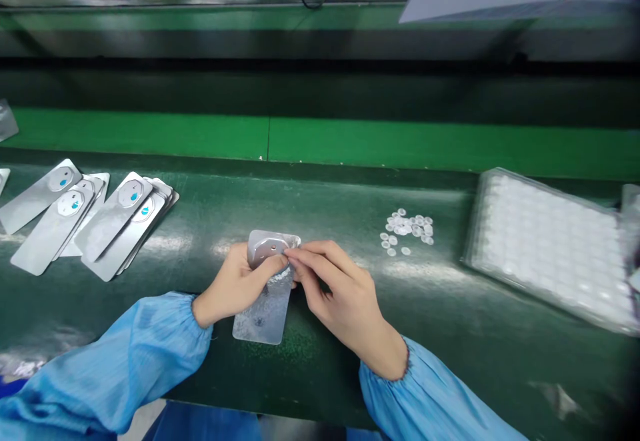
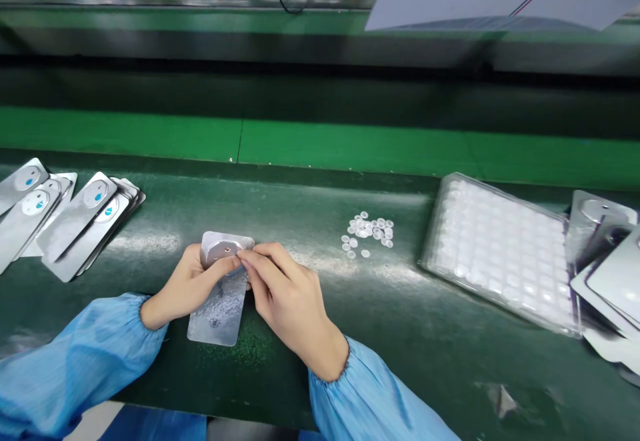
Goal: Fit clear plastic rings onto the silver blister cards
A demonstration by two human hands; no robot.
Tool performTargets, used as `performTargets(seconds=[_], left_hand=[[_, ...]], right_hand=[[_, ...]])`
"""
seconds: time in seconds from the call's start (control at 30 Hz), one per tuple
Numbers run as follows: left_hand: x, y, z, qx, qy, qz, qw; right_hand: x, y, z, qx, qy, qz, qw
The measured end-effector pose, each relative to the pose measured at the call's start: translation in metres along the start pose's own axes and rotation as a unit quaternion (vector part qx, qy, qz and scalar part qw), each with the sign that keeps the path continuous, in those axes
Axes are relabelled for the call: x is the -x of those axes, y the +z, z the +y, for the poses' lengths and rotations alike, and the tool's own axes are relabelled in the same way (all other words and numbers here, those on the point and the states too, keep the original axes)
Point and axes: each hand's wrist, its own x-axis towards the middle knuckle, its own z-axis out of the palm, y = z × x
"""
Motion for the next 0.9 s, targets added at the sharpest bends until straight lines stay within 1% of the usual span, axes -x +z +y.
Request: performTargets(seconds=[0.07, 0.23, 0.5, 0.63, 0.77, 0.9], left_hand=[[-0.0001, -0.0011, -0.0008, -0.017, 0.003, -0.005, 1.000], [0.0014, -0.0018, -0.0024, -0.059, 0.038, -0.016, 0.997], [0.0031, -0.0019, -0.0021, -0.036, 0.025, -0.032, 0.999], [0.0037, -0.0032, -0.0035, -0.016, 0.007, -0.034, 0.999], [0.0041, -0.0051, -0.0062, 0.003, -0.005, -0.037, 0.999], [0.0039, -0.0057, -0.0060, -0.005, -0.002, -0.038, 0.999]], right_hand=[[-0.0007, -0.0003, -0.0007, 0.008, 0.002, 0.000, 1.000], [-0.0020, -0.0011, -0.0023, 0.052, -0.004, 0.000, 0.999], [-0.0038, -0.0018, -0.0040, 0.064, -0.006, -0.007, 0.998], [-0.0050, -0.0028, -0.0046, 0.066, -0.006, -0.012, 0.998], [-0.0037, -0.0037, -0.0025, 0.079, -0.035, 0.000, 0.996], [-0.0031, -0.0037, -0.0013, 0.100, -0.063, 0.003, 0.993]])
